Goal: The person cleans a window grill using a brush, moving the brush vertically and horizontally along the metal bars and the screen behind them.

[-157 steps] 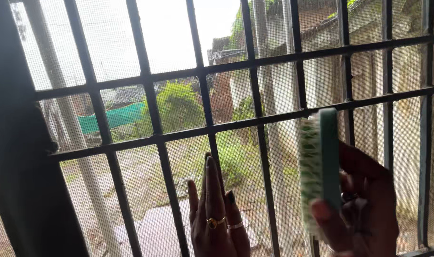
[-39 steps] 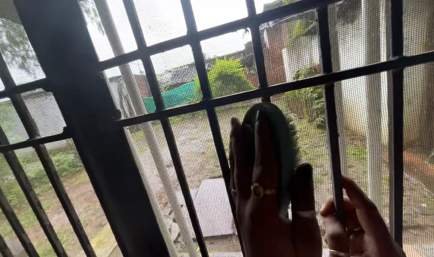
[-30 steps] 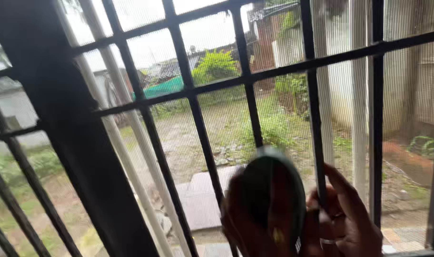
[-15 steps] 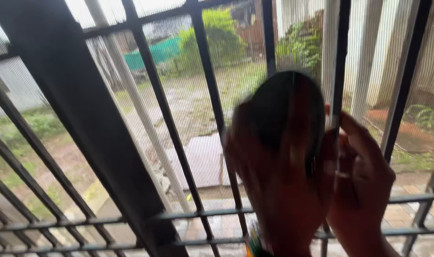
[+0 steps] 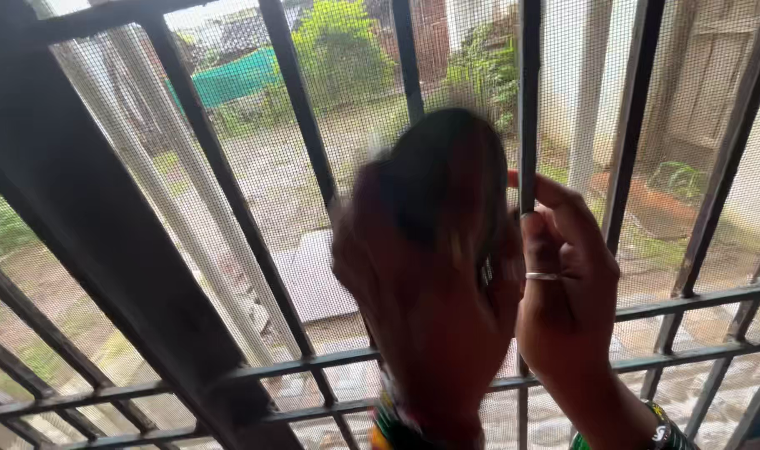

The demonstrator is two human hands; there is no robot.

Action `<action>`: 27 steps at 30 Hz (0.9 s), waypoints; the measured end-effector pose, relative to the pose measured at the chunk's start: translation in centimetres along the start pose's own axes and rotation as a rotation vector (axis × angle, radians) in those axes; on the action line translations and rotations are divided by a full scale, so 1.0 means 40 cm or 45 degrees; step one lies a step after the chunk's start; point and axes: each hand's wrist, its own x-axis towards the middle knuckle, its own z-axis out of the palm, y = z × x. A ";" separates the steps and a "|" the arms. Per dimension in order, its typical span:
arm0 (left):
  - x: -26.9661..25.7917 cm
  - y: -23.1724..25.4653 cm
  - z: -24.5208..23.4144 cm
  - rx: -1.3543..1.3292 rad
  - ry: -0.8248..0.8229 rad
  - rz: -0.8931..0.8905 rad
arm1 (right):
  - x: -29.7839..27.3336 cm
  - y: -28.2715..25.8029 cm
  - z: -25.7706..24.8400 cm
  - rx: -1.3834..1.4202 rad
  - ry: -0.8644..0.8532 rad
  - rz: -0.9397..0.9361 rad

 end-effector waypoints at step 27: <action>0.233 0.071 -0.043 -0.438 0.006 -0.198 | 0.092 -0.042 -0.064 0.317 0.013 0.470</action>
